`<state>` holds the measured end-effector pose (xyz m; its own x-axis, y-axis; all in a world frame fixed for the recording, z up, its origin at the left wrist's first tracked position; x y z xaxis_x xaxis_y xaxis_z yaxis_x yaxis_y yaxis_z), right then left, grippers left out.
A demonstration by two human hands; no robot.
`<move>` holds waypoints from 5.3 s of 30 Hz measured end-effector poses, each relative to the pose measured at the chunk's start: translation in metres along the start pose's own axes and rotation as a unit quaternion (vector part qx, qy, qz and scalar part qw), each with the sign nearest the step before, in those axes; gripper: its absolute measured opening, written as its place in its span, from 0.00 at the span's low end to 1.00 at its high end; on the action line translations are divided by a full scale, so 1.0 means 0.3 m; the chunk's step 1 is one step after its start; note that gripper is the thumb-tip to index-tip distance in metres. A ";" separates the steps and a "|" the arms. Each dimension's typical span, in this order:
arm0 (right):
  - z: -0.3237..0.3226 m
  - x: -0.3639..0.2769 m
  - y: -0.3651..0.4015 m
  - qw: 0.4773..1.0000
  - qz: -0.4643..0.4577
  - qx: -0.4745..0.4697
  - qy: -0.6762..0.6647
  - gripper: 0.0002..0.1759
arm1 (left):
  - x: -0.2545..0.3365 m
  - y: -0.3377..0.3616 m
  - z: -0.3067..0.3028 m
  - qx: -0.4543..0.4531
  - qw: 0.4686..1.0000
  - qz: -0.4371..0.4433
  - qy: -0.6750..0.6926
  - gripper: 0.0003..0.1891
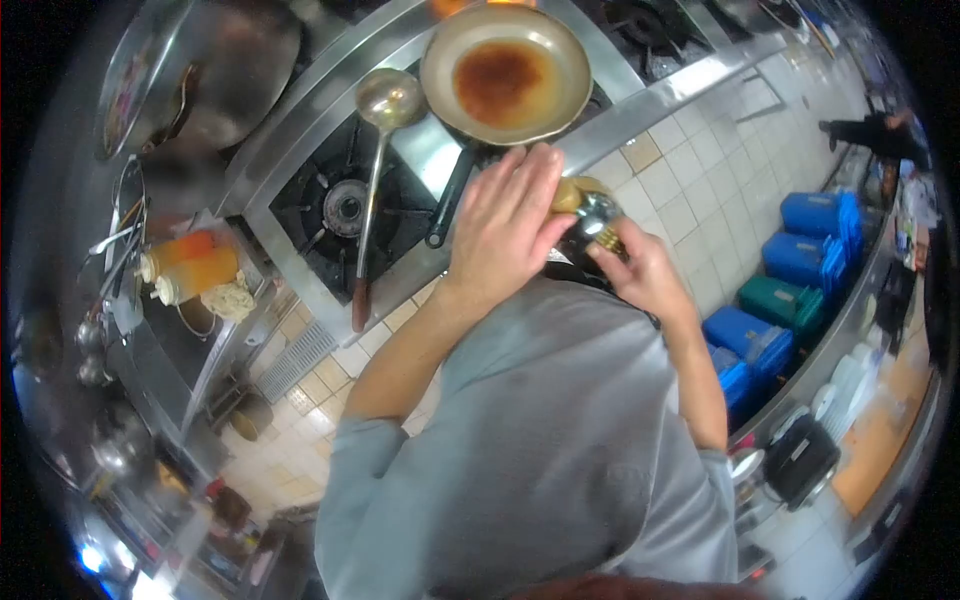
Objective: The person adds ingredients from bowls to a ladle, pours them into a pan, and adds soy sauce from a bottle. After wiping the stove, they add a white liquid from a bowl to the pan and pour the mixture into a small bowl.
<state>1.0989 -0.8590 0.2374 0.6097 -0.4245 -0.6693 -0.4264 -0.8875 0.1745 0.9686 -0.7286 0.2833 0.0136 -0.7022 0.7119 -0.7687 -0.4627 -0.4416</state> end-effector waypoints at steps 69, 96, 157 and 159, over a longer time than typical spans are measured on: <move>-0.143 0.808 2.005 0.764 0.338 0.469 -0.287 0.19 | -0.059 0.604 0.995 -0.599 0.727 -0.333 -0.038 0.28; -0.875 0.752 2.675 0.822 0.413 0.328 0.214 0.16 | 0.047 0.499 1.628 -0.654 0.668 -0.355 0.019 0.40; -0.261 1.881 4.686 0.243 0.631 0.734 0.063 0.19 | 1.047 1.049 1.750 -0.579 0.696 -0.412 -0.107 0.31; -0.227 1.883 4.699 0.218 0.547 0.808 0.024 0.24 | 1.059 1.051 1.750 -0.579 0.695 -0.410 -0.114 0.31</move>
<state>0.8878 -2.3621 0.1546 -0.4585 -0.2593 -0.8500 0.0103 0.9549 -0.2968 1.0663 -1.3815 0.0836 0.7506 -0.5876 0.3022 -0.4402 -0.1036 0.8919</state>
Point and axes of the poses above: each hand's wrist, its own y-axis away from the middle knuckle, its own z-axis out of the palm, x = y × z, the point moved 8 cm from there along -y, towards the middle knuckle, and after that the axes turned 13 degrees about y, right-handed, at the moved point
